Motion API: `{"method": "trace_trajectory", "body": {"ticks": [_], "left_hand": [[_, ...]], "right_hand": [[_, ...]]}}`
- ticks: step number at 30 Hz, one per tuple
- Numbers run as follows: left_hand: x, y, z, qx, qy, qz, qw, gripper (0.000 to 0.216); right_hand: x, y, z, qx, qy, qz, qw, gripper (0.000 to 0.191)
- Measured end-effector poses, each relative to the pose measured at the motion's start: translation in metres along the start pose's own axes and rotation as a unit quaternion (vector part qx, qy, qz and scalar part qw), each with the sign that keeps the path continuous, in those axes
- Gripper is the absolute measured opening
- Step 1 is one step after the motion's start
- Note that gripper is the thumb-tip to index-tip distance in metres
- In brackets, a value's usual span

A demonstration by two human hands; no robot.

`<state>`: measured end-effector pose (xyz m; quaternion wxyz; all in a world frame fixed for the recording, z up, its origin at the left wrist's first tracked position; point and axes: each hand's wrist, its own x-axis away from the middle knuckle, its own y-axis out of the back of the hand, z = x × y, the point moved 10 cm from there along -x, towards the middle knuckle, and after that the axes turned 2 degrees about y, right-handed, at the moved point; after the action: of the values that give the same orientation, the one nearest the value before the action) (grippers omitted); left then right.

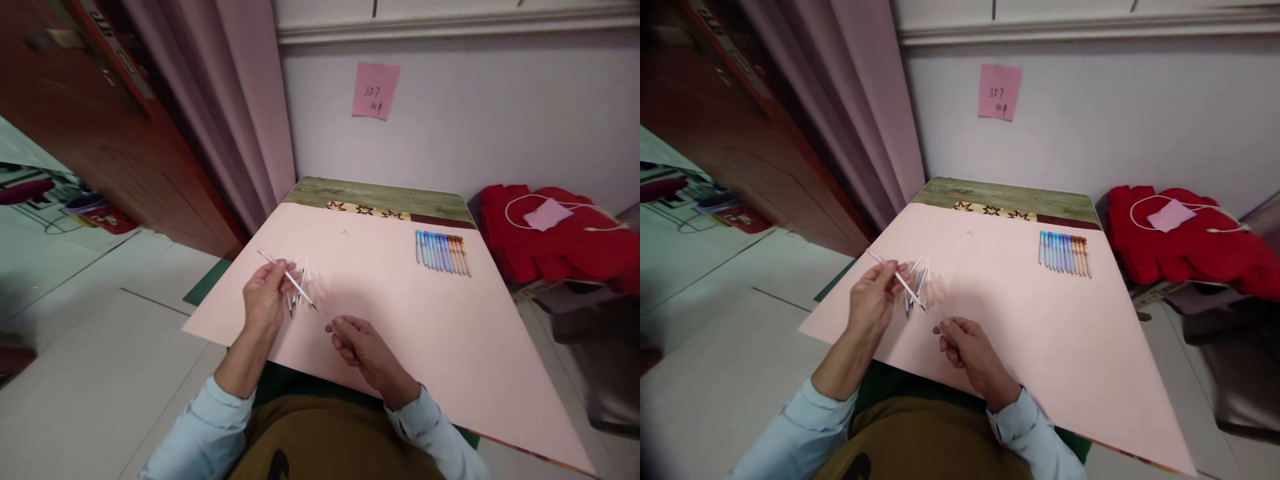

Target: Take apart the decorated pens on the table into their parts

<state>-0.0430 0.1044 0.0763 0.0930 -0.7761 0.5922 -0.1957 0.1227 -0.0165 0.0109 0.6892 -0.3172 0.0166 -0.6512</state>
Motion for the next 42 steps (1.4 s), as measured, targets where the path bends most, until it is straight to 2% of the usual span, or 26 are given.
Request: {"method": "trace_trajectory", "body": {"ticks": [2,4,6,10,14,20,24,26,27,30,32,36,39,42], "left_hand": [[-0.018,0.019,-0.022,-0.023,-0.055,-0.04,0.997,0.037],[-0.032,0.029,-0.03,-0.07,-0.079,-0.047,0.993,0.036],[-0.043,0.029,-0.017,-0.12,-0.053,-0.026,0.991,0.035],[-0.054,0.013,0.021,-0.185,0.014,0.038,0.982,0.035],[-0.065,0.008,0.032,-0.262,0.022,0.066,0.962,0.035],[-0.086,0.018,0.024,-0.241,0.041,0.039,0.969,0.035],[-0.092,0.024,-0.002,-0.269,-0.004,0.026,0.963,0.036],[-0.087,0.028,-0.018,-0.366,-0.04,0.04,0.929,0.036],[-0.081,0.03,-0.023,-0.436,-0.052,0.053,0.897,0.035],[-0.054,0.039,-0.017,-0.632,-0.054,0.11,0.765,0.024],[-0.035,0.048,-0.004,-0.697,-0.035,0.128,0.704,0.02],[-0.01,0.059,0.023,-0.75,0.01,0.135,0.648,0.02],[-0.006,0.059,0.027,-0.77,0.011,0.126,0.625,0.025],[-0.008,0.058,0.028,-0.777,0.011,0.131,0.616,0.03]], "right_hand": [[-0.006,0.008,0.006,0.031,0.018,-0.03,0.999,0.047],[-0.018,0.016,0.013,0.044,0.05,-0.072,0.995,0.047],[-0.034,0.018,0.018,0.061,0.081,-0.099,0.99,0.049],[-0.062,0.012,0.026,0.13,0.13,-0.119,0.976,0.055],[-0.07,0.017,0.029,0.159,0.122,-0.141,0.969,0.053],[-0.069,0.029,0.035,0.18,0.126,-0.144,0.965,0.04],[-0.073,0.034,0.035,0.212,0.125,-0.134,0.96,0.038],[-0.077,0.04,0.037,0.257,0.119,-0.14,0.949,0.038],[-0.08,0.042,0.04,0.286,0.12,-0.145,0.94,0.039],[-0.09,0.044,0.049,0.371,0.129,-0.142,0.909,0.036],[-0.099,0.041,0.053,0.423,0.133,-0.13,0.887,0.033],[-0.112,0.029,0.054,0.499,0.139,-0.12,0.847,0.029],[-0.116,0.023,0.05,0.51,0.128,-0.113,0.843,0.024],[-0.117,0.021,0.049,0.509,0.122,-0.11,0.845,0.012]]}}
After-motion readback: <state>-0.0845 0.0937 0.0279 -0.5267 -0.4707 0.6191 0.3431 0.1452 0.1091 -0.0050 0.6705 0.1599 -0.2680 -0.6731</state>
